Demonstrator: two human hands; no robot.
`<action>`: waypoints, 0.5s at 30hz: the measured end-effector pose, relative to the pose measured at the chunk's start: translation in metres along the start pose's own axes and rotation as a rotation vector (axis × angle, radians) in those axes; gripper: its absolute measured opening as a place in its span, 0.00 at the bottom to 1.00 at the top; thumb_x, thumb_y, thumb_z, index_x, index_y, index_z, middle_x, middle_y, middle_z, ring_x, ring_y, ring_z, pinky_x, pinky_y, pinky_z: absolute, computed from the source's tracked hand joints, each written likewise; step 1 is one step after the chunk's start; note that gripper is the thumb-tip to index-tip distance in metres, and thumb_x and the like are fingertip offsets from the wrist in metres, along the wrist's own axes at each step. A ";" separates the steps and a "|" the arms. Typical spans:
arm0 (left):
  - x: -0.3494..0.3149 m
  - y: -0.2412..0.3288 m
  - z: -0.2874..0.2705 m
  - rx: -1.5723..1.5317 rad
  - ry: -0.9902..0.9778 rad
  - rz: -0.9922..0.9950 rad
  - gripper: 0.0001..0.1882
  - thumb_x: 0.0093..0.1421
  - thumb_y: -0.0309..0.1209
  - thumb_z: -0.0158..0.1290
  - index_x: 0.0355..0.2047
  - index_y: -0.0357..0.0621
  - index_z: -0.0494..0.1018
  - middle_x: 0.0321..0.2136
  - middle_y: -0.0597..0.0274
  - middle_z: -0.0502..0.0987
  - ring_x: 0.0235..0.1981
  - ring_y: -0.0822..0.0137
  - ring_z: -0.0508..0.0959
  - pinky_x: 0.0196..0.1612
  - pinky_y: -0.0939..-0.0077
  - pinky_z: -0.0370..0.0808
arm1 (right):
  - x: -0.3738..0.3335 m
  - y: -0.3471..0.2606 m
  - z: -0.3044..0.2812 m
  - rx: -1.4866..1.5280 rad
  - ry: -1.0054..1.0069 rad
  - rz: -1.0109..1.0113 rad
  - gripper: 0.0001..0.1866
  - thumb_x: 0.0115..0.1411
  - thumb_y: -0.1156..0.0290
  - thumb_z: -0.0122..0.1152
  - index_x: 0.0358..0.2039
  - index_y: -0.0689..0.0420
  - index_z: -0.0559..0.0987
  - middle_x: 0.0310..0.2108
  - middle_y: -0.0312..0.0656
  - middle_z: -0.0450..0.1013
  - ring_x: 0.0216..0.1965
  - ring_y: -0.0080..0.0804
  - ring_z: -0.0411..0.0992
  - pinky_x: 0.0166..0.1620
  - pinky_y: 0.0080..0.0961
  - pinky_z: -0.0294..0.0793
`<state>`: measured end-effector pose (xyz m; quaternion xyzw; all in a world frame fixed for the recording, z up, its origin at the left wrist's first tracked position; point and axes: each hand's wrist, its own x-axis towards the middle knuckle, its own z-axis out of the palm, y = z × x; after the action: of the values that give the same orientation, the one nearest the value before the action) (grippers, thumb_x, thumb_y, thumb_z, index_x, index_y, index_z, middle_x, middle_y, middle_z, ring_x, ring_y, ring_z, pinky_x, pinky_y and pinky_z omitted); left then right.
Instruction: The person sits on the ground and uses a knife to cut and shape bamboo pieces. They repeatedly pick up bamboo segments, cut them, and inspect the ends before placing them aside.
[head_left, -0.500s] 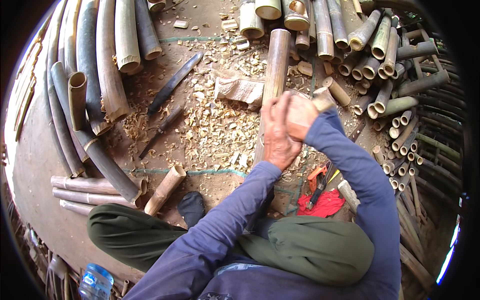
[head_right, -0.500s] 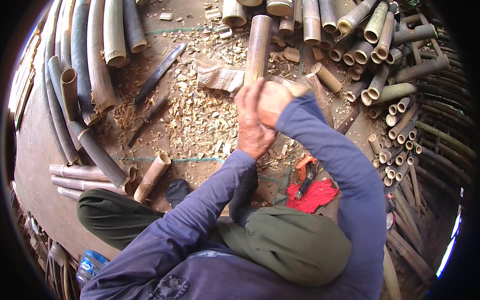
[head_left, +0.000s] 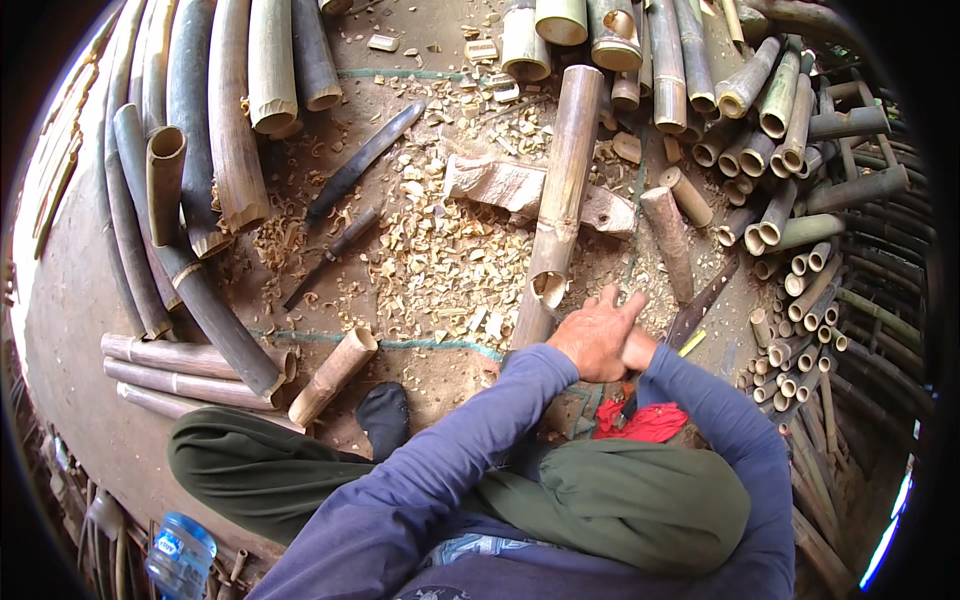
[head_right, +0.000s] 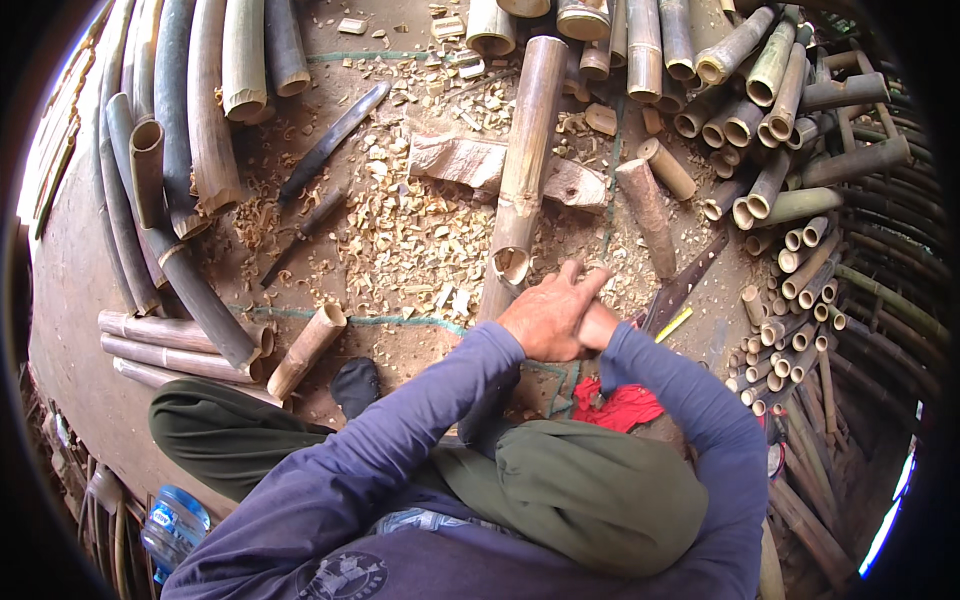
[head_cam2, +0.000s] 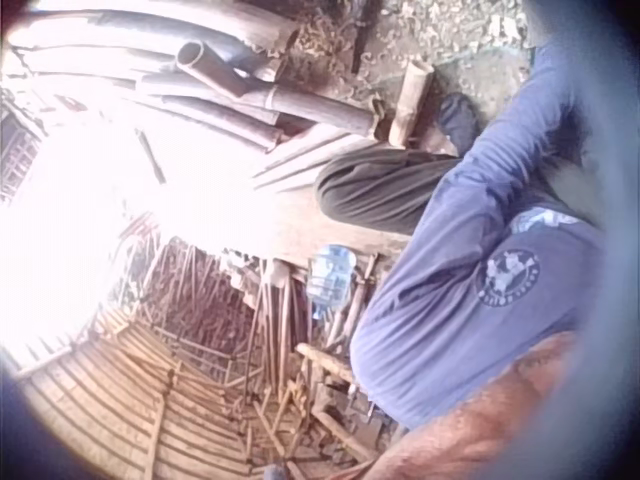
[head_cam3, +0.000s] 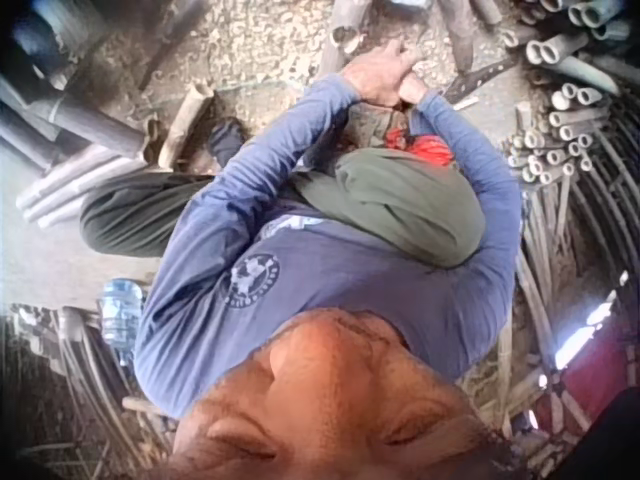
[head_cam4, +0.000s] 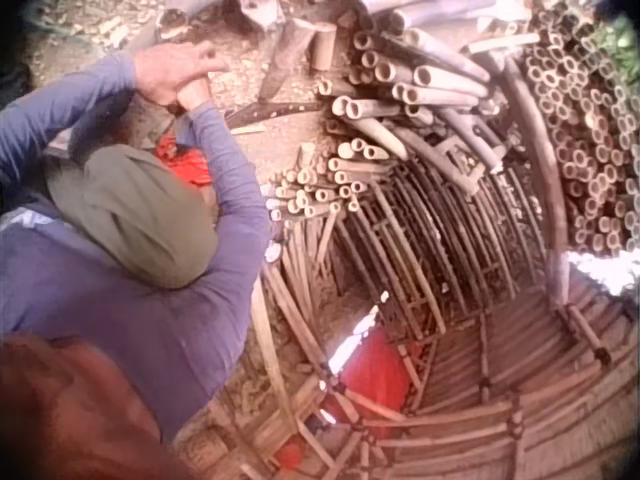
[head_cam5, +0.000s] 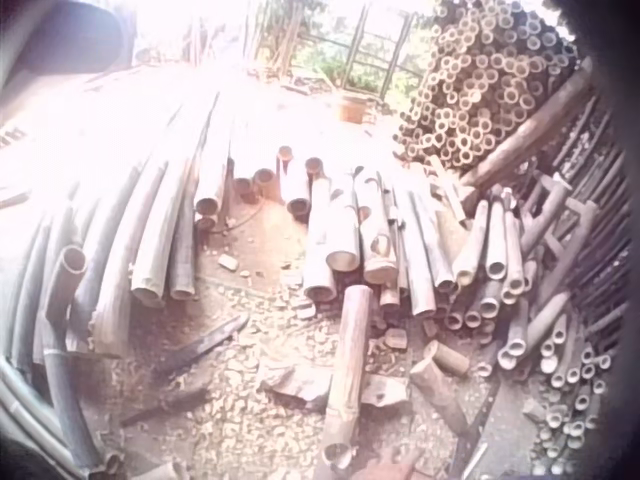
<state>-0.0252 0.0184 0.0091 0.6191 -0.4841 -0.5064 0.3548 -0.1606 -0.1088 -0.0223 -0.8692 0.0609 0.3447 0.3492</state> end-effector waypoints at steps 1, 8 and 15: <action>0.003 -0.005 -0.013 0.061 -0.214 -0.013 0.55 0.42 0.35 0.72 0.71 0.52 0.59 0.67 0.33 0.58 0.57 0.28 0.74 0.63 0.46 0.73 | 0.002 -0.008 0.022 0.190 0.086 0.041 0.31 0.58 0.65 0.67 0.60 0.55 0.68 0.59 0.48 0.68 0.63 0.39 0.66 0.63 0.36 0.73; -0.096 0.012 -0.051 0.194 0.428 -0.048 0.52 0.43 0.32 0.67 0.71 0.44 0.58 0.63 0.38 0.66 0.60 0.41 0.75 0.62 0.52 0.74 | 0.033 -0.116 0.044 2.156 0.303 0.210 0.22 0.78 0.56 0.47 0.65 0.53 0.68 0.62 0.42 0.70 0.68 0.35 0.65 0.67 0.40 0.70; -0.175 0.002 -0.057 0.490 0.107 -0.479 0.24 0.51 0.37 0.64 0.41 0.38 0.66 0.30 0.44 0.79 0.33 0.43 0.83 0.36 0.48 0.79 | 0.032 -0.100 0.062 2.156 0.074 0.020 0.23 0.79 0.51 0.43 0.51 0.59 0.76 0.47 0.45 0.79 0.45 0.38 0.79 0.46 0.38 0.81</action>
<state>0.0263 0.1827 0.0740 0.8076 -0.4131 -0.4108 0.0915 -0.1365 0.0103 -0.0181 -0.1131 0.3500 0.0859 0.9259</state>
